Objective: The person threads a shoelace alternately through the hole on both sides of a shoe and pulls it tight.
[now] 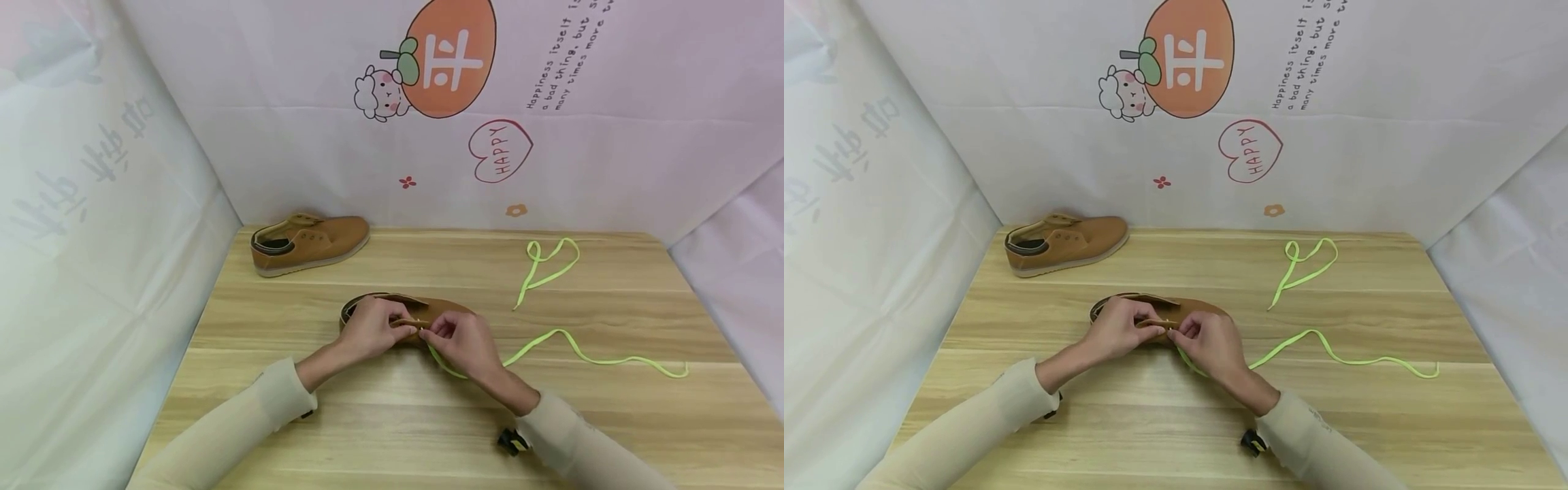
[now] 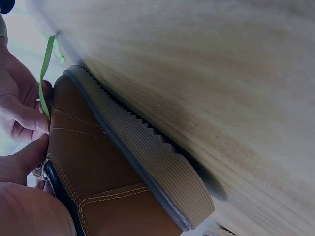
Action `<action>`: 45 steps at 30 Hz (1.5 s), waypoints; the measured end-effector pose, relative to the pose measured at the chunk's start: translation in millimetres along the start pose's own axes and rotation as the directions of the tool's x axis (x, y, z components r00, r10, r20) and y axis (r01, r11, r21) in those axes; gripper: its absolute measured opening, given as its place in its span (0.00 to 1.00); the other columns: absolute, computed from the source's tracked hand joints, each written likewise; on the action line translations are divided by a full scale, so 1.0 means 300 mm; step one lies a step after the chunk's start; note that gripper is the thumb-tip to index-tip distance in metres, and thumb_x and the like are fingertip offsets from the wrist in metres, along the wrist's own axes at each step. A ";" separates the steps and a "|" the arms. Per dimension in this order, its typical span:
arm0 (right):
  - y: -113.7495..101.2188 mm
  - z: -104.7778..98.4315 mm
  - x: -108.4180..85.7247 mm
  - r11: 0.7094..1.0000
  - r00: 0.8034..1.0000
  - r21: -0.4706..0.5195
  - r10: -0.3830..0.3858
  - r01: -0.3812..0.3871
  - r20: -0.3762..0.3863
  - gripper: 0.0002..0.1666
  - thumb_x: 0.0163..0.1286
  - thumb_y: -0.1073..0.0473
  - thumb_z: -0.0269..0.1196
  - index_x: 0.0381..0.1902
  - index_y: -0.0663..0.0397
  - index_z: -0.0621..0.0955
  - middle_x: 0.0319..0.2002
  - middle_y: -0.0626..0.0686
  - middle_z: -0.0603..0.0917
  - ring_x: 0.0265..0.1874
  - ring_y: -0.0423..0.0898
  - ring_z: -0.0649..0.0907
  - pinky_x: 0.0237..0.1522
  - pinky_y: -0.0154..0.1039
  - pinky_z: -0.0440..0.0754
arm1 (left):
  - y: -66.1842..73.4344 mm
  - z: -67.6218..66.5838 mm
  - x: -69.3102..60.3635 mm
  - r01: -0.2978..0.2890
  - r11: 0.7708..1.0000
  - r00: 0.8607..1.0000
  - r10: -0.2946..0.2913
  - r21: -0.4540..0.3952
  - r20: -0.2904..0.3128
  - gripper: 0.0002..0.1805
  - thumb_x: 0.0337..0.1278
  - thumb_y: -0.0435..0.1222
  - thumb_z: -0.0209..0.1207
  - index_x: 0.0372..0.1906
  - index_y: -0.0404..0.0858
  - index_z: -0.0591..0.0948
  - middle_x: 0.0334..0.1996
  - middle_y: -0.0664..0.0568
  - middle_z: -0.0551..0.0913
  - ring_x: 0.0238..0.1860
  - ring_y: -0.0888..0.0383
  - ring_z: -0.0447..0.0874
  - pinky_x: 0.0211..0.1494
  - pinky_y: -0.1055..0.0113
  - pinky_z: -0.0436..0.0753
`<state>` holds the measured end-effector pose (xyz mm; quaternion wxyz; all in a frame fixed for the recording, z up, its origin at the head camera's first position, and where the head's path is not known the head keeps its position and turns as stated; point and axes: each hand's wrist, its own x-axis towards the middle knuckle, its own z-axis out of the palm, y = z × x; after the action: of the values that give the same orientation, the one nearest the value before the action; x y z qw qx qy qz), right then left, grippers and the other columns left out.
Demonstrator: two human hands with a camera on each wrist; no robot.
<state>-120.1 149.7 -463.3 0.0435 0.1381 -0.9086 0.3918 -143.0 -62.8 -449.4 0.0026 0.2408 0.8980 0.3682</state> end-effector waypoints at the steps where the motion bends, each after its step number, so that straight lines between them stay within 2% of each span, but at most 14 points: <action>1: 0.002 0.000 0.000 1.000 1.000 -0.017 -0.018 0.018 -0.017 0.13 0.59 0.59 0.81 0.24 0.49 0.85 0.21 0.43 0.85 0.20 0.34 0.80 0.25 0.31 0.79 | -0.001 0.002 -0.001 -0.017 1.000 1.000 0.017 0.008 -0.009 0.06 0.58 0.38 0.77 0.30 0.47 0.90 0.20 0.65 0.83 0.18 0.71 0.63 0.26 0.72 0.66; 4: 0.008 0.001 0.002 0.997 0.997 -0.046 -0.064 0.062 -0.052 0.15 0.56 0.60 0.83 0.25 0.48 0.83 0.22 0.42 0.84 0.20 0.33 0.80 0.24 0.31 0.79 | -0.006 0.006 -0.005 -0.077 0.997 0.996 0.077 0.018 -0.039 0.06 0.56 0.36 0.78 0.29 0.47 0.90 0.21 0.64 0.85 0.18 0.73 0.63 0.26 0.74 0.66; 7: 0.013 -0.001 0.004 0.995 0.994 -0.048 -0.092 0.090 -0.056 0.15 0.57 0.59 0.83 0.27 0.48 0.83 0.23 0.42 0.84 0.20 0.33 0.79 0.24 0.31 0.79 | -0.012 0.009 -0.009 -0.137 0.990 0.988 0.138 0.015 -0.064 0.06 0.55 0.34 0.78 0.28 0.46 0.90 0.22 0.62 0.87 0.18 0.75 0.63 0.26 0.75 0.67; 11: 0.018 -0.007 0.008 0.992 0.992 -0.029 -0.126 0.125 -0.031 0.13 0.58 0.59 0.82 0.32 0.50 0.85 0.26 0.44 0.85 0.22 0.33 0.80 0.25 0.31 0.80 | -0.016 0.010 -0.017 -0.203 0.979 0.975 0.205 0.025 -0.082 0.06 0.55 0.32 0.77 0.30 0.45 0.91 0.24 0.60 0.89 0.19 0.75 0.62 0.26 0.78 0.67; 15: 0.023 -0.012 0.015 0.980 0.980 -0.007 -0.199 0.199 0.004 0.10 0.59 0.62 0.81 0.36 0.54 0.89 0.29 0.44 0.87 0.25 0.33 0.82 0.27 0.31 0.82 | -0.019 0.011 -0.022 -0.267 0.962 0.960 0.271 0.063 -0.073 0.07 0.56 0.29 0.76 0.31 0.45 0.91 0.28 0.59 0.92 0.20 0.73 0.63 0.27 0.78 0.68; 17: 0.027 -0.012 0.020 0.969 0.969 0.000 -0.246 0.246 0.020 0.08 0.60 0.64 0.80 0.36 0.54 0.91 0.30 0.45 0.86 0.25 0.33 0.81 0.27 0.31 0.81 | -0.020 0.012 -0.022 -0.296 0.951 0.951 0.302 0.084 -0.065 0.07 0.55 0.28 0.75 0.31 0.44 0.90 0.30 0.58 0.92 0.21 0.73 0.68 0.28 0.79 0.71; 21: 0.032 -0.012 0.028 0.959 0.958 0.024 -0.282 0.281 0.050 0.06 0.62 0.66 0.78 0.36 0.54 0.92 0.30 0.45 0.85 0.26 0.33 0.78 0.27 0.30 0.79 | -0.018 0.014 -0.022 -0.339 0.932 0.936 0.348 0.127 -0.055 0.09 0.55 0.26 0.75 0.31 0.43 0.90 0.32 0.57 0.93 0.28 0.70 0.84 0.32 0.78 0.78; 25: 0.033 -0.013 0.031 0.963 0.962 0.059 -0.266 0.262 0.069 0.06 0.62 0.68 0.77 0.36 0.54 0.92 0.31 0.45 0.85 0.27 0.34 0.78 0.28 0.31 0.79 | -0.018 0.019 -0.023 -0.384 0.904 0.914 0.401 0.187 -0.060 0.11 0.50 0.22 0.75 0.30 0.42 0.89 0.33 0.57 0.93 0.35 0.63 0.92 0.37 0.74 0.86; 27: 0.035 -0.014 0.031 0.965 0.964 0.072 -0.256 0.251 0.074 0.07 0.62 0.69 0.77 0.36 0.54 0.92 0.31 0.46 0.86 0.27 0.34 0.78 0.28 0.31 0.79 | -0.018 0.022 -0.025 -0.411 0.885 0.898 0.434 0.221 -0.068 0.13 0.47 0.21 0.75 0.30 0.42 0.89 0.32 0.57 0.92 0.36 0.62 0.92 0.39 0.72 0.87; 30: 0.036 -0.019 0.029 0.964 0.964 0.115 -0.250 0.239 0.087 0.08 0.62 0.72 0.75 0.37 0.55 0.92 0.33 0.50 0.87 0.27 0.35 0.79 0.28 0.32 0.80 | -0.018 0.025 -0.029 -0.448 0.864 0.877 0.475 0.229 -0.077 0.14 0.45 0.19 0.74 0.30 0.41 0.88 0.30 0.55 0.92 0.34 0.60 0.92 0.39 0.69 0.88; 34: 0.035 -0.026 0.024 0.959 0.964 0.162 -0.249 0.231 0.098 0.10 0.61 0.73 0.71 0.37 0.58 0.91 0.35 0.53 0.87 0.27 0.35 0.79 0.27 0.32 0.80 | -0.019 0.025 -0.032 -0.473 0.853 0.863 0.499 0.219 -0.080 0.13 0.46 0.18 0.72 0.30 0.40 0.88 0.29 0.54 0.91 0.33 0.58 0.91 0.39 0.67 0.88; 37: 0.032 -0.028 0.019 0.964 0.970 0.169 -0.223 0.204 0.099 0.08 0.63 0.70 0.72 0.37 0.55 0.92 0.35 0.48 0.87 0.27 0.36 0.79 0.27 0.33 0.80 | -0.019 0.026 -0.034 -0.485 0.841 0.852 0.516 0.238 -0.087 0.12 0.48 0.20 0.73 0.30 0.40 0.89 0.29 0.54 0.91 0.33 0.59 0.91 0.39 0.69 0.88; 41: 0.022 -0.028 0.020 0.972 0.982 0.194 -0.155 0.132 0.107 0.03 0.68 0.63 0.74 0.36 0.49 0.93 0.34 0.43 0.87 0.28 0.38 0.81 0.29 0.33 0.80 | -0.023 0.031 -0.036 -0.519 0.815 0.826 0.556 0.260 -0.095 0.10 0.51 0.21 0.74 0.32 0.40 0.90 0.29 0.55 0.91 0.32 0.61 0.90 0.38 0.71 0.87; 45: 0.010 -0.026 0.027 0.975 0.989 0.210 -0.099 0.074 0.111 0.04 0.69 0.62 0.74 0.33 0.48 0.93 0.33 0.44 0.88 0.30 0.39 0.82 0.31 0.34 0.81 | -0.025 0.036 -0.037 -0.544 0.789 0.805 0.587 0.285 -0.088 0.09 0.53 0.22 0.73 0.31 0.39 0.90 0.29 0.55 0.91 0.31 0.61 0.89 0.37 0.71 0.86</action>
<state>-128.9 155.7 -458.6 -0.0092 0.2048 -0.8573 0.4722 -134.3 -65.2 -464.1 -0.2153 0.4651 0.8193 0.2572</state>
